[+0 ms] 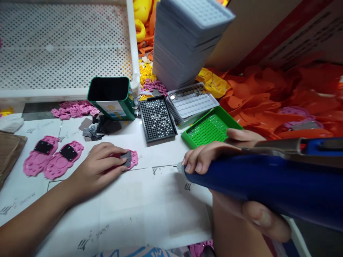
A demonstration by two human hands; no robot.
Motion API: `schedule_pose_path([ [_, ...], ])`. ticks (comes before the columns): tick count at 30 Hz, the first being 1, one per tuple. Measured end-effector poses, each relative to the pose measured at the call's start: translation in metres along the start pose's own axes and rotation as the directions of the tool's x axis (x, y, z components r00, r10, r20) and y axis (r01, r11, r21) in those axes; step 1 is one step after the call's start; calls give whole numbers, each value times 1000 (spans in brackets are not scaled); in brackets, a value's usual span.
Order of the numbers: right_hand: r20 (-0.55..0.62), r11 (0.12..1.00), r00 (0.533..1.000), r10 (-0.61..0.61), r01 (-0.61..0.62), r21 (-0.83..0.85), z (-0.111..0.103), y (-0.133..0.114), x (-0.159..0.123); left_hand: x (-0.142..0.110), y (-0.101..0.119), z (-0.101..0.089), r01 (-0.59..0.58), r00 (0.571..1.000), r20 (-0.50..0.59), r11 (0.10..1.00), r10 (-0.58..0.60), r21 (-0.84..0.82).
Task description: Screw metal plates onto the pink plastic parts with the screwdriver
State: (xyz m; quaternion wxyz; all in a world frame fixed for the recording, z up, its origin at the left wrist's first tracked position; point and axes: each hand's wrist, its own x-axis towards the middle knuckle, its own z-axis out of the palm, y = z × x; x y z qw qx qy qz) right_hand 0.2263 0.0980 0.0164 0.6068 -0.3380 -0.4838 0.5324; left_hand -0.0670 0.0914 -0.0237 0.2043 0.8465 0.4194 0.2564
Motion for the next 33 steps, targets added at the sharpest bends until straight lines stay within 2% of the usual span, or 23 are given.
schedule_pose_path([
  [3,93,988,986,-141,146,-47,12,1,5,0,-1,1,-11,1000,1,1000,11,-16],
  [5,94,982,978,-186,188,-9,18,2,9,0,-2,3,-37,999,-16,999,37,-24],
  [8,33,982,982,-186,185,32,27,-1,17,0,-2,7,-82,996,-33,996,81,-18],
  [13,31,977,976,-215,215,2,42,-4,45,6,1,16,-168,986,-19,985,168,-28],
  [17,-96,960,955,-282,281,-24,48,7,72,18,5,26,-198,980,-8,978,198,-72],
  [20,-145,964,953,-266,261,-50,48,15,82,25,8,32,-198,979,16,972,201,-123],
  [25,-170,970,956,-239,226,-93,42,22,84,27,7,33,-188,981,10,969,192,-161],
  [33,-147,967,960,-238,221,-123,41,25,85,26,6,34,-176,984,-5,967,178,-182],
])
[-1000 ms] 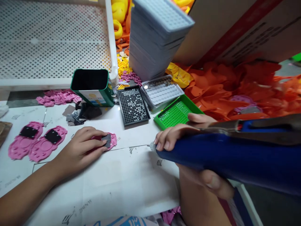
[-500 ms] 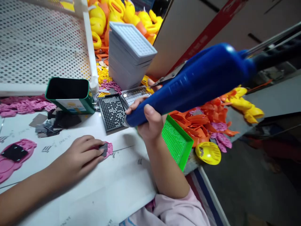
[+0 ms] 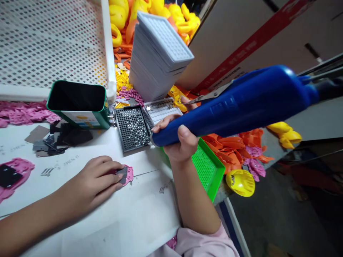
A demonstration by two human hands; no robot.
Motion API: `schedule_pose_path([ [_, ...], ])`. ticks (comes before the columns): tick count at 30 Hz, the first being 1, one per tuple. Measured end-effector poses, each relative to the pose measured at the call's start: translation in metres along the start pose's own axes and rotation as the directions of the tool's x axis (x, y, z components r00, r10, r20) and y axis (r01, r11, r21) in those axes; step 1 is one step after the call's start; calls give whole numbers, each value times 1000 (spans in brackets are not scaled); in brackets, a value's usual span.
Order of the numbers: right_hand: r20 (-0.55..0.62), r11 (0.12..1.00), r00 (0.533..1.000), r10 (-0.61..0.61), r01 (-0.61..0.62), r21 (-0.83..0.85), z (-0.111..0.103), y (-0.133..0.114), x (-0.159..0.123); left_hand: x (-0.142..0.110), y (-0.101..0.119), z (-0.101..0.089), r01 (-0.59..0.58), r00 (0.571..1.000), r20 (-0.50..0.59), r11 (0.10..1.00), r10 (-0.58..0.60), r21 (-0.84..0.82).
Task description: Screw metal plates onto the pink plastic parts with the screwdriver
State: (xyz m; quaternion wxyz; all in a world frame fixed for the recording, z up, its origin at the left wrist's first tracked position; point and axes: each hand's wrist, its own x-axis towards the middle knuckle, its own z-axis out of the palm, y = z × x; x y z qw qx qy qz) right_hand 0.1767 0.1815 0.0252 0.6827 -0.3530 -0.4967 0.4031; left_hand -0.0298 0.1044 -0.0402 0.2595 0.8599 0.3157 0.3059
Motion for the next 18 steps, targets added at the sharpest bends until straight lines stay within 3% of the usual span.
schedule_pose_path([
  [6,-18,1000,1000,19,-20,-16,-1,-1,0,1,1,-1,-3,1000,20,1000,3,12],
  [18,95,999,995,-29,27,22,-3,0,0,-2,-2,4,18,1000,8,1000,-17,-14],
])
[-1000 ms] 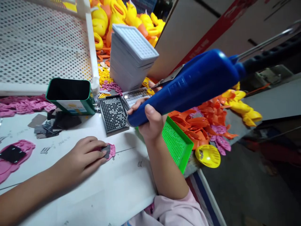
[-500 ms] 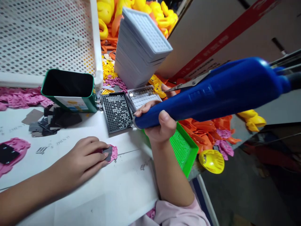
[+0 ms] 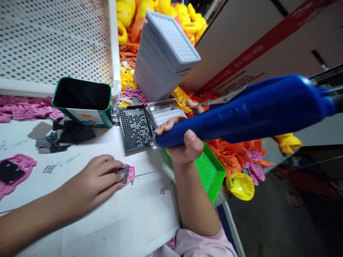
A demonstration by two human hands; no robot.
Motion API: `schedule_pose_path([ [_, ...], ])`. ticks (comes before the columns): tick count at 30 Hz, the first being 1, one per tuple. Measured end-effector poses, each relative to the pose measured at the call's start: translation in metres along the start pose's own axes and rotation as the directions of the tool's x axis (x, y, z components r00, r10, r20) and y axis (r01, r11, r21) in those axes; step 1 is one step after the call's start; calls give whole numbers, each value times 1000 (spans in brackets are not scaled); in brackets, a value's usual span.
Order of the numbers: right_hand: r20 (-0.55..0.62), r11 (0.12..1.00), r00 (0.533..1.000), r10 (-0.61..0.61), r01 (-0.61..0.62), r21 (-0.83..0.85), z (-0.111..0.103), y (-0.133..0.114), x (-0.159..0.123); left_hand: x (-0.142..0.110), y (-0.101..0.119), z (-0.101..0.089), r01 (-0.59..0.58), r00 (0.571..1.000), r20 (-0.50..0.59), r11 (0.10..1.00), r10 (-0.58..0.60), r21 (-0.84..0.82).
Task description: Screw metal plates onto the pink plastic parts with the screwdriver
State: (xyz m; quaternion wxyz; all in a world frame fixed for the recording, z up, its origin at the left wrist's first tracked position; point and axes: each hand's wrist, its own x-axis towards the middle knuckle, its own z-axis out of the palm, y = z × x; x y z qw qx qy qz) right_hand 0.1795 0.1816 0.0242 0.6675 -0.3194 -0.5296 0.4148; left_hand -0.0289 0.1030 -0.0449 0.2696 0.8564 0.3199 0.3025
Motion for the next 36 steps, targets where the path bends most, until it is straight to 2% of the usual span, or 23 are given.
schedule_pose_path([
  [6,11,999,1000,-5,5,-50,-1,0,-1,-2,1,2,33,999,4,999,-33,-8],
  [12,44,1000,999,-29,29,-3,-4,3,-1,-2,0,1,10,1000,-6,1000,-10,9],
  [19,14,1000,1000,-23,23,19,-3,3,-2,1,2,-4,-4,1000,10,1000,3,25],
  [23,-13,999,1000,-12,13,31,-3,-6,0,1,2,-4,-2,1000,4,1000,2,19],
  [28,5,998,999,35,-35,53,-2,-28,-8,2,2,-3,-2,1000,3,1000,2,12],
  [31,110,989,990,93,-105,107,3,-40,-19,3,3,-3,-4,1000,3,1000,4,9],
  [34,260,964,941,218,-248,91,10,-45,-29,2,2,-3,-12,1000,15,1000,12,20],
  [36,295,946,914,280,-314,77,13,-43,-34,2,2,-3,-12,1000,21,999,11,30],
])
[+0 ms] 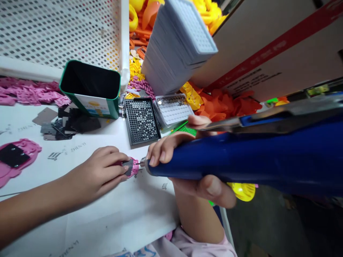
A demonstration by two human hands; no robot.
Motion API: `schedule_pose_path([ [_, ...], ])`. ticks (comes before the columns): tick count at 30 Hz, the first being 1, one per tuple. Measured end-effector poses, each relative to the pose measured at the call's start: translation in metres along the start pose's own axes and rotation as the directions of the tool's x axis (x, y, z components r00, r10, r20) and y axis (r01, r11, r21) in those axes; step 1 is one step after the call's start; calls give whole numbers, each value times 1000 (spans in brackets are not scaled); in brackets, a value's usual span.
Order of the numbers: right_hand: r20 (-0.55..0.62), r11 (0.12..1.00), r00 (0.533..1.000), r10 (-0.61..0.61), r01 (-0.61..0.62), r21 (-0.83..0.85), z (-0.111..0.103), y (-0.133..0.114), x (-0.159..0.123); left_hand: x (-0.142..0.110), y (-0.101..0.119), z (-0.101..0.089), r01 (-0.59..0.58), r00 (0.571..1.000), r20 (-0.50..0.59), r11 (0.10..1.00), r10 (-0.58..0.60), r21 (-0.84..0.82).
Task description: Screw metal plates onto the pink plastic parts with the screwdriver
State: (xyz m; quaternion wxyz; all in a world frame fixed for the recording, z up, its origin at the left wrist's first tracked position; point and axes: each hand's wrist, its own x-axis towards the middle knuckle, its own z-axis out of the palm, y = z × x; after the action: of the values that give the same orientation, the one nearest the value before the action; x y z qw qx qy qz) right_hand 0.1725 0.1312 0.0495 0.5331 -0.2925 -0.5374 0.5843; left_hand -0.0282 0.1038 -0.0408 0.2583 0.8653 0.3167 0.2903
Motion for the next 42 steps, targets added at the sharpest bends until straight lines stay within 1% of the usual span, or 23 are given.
schedule_pose_path([
  [2,20,1000,1000,-7,7,25,3,5,-1,0,0,0,1,1000,5,1000,-1,4],
  [4,28,1000,1000,14,-15,24,4,10,-2,0,0,1,3,1000,11,1000,-3,-1],
  [7,33,1000,999,15,-15,19,3,16,-1,0,0,1,3,1000,16,1000,-3,-12],
  [11,55,997,996,-63,61,36,2,21,-2,-1,-1,2,5,1000,17,1000,-5,-23],
  [16,31,999,999,28,-28,19,4,17,-8,0,-1,2,0,1000,13,1000,0,-21],
  [18,25,999,999,26,-26,-19,5,15,-10,0,0,3,-2,1000,8,1000,3,-13],
  [20,44,996,999,13,-9,-88,6,14,-13,0,0,3,-4,1000,1,1000,4,-5],
  [23,110,985,992,-61,77,-155,6,16,-15,-1,1,4,4,1000,-5,1000,-4,8],
  [26,142,980,989,-45,71,-187,5,18,-16,-1,2,5,12,1000,-12,1000,-11,11],
  [28,148,983,987,-64,88,-160,5,20,-15,-1,2,5,10,1000,-16,1000,-10,7],
  [30,139,985,984,-108,125,-121,7,22,-15,-1,2,5,11,1000,-14,1000,-11,4],
  [33,141,992,988,-62,76,-97,10,25,-11,-1,2,4,10,1000,-10,1000,-10,0],
  [34,143,995,987,-68,78,-69,9,25,-9,-1,2,4,10,1000,-8,1000,-10,-1],
  [36,127,992,984,-122,123,-3,7,24,-3,-3,1,2,9,1000,2,1000,-9,0],
  [38,57,980,978,-199,199,17,2,20,6,-4,0,0,9,1000,23,1000,-9,-6],
  [40,-51,973,972,-231,229,-41,-3,15,15,-5,-1,-2,8,999,54,1000,-7,-25],
  [42,-153,967,957,-245,230,-111,-7,12,24,-6,-2,-2,13,997,78,999,-10,-38],
])
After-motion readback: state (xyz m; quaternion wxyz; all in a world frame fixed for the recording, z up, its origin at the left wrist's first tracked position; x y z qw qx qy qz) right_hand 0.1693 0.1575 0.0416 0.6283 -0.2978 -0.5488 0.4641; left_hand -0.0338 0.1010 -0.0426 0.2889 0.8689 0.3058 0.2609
